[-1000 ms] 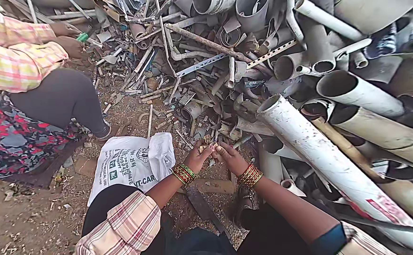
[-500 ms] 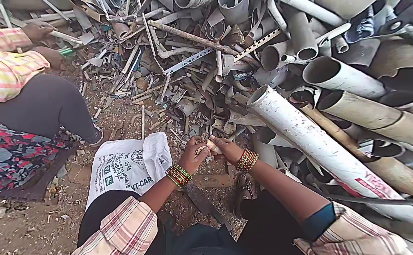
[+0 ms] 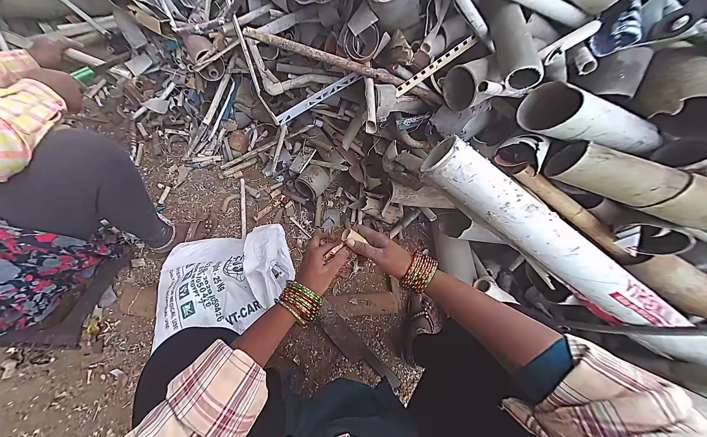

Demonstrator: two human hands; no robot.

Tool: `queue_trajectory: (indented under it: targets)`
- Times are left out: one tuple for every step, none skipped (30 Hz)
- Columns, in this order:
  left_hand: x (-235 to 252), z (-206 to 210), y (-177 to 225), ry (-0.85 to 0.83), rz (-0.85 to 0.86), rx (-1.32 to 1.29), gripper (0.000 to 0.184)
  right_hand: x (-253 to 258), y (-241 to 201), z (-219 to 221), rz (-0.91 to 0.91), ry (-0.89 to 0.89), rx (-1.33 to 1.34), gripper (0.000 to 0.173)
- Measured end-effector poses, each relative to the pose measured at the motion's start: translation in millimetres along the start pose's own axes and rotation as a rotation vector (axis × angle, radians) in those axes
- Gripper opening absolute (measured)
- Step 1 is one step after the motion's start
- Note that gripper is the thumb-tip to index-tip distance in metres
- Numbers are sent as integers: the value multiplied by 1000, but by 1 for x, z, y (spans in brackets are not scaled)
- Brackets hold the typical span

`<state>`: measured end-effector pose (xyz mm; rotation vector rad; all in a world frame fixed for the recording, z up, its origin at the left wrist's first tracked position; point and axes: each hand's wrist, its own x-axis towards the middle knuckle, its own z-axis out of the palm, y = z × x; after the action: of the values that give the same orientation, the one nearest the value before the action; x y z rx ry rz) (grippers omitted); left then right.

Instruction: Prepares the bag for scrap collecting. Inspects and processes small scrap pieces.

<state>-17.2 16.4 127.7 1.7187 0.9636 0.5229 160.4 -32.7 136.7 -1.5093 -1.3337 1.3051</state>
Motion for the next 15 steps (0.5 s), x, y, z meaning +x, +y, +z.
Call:
queue_trajectory:
  targets:
    - [2,-1,-1,-24,-40,-19,37,1,1,2,-12,15,-43,28]
    - [3,-1,-2,-41,-74,-48,39,1,0,2,-14,32,-80,31]
    - [5,0,-3,-51,-98,-86,41,1,-1,3,-14,50,-106,32]
    - [6,1,-4,-57,-119,-127,42,1,-2,3,-12,61,-122,32]
    - [8,1,-4,-59,-138,-169,43,2,-2,3,-12,65,-131,33]
    - [10,2,-4,-52,-148,-217,43,3,-2,3,-8,63,-133,34]
    - [10,2,-2,-48,-161,-266,42,3,-2,3,1,57,-130,36]
    - [10,3,1,-37,-170,-312,40,3,-2,4,13,50,-120,37]
    - [10,4,2,-27,-177,-334,38,3,0,5,22,47,-111,37]
    - [10,5,2,-29,-184,-328,34,3,2,6,28,43,-105,37]
    - [12,5,-1,-33,-193,-309,32,3,4,7,34,30,-107,38]
    - [13,4,-3,-38,-203,-289,28,4,6,7,39,13,-126,40]
    - [14,4,-5,-44,-204,-259,27,4,7,7,41,-8,-159,42]
    - [15,4,-7,-53,-195,-214,26,3,7,7,43,-24,-193,44]
    - [16,3,-8,-68,-172,-148,27,2,6,8,41,-34,-226,46]
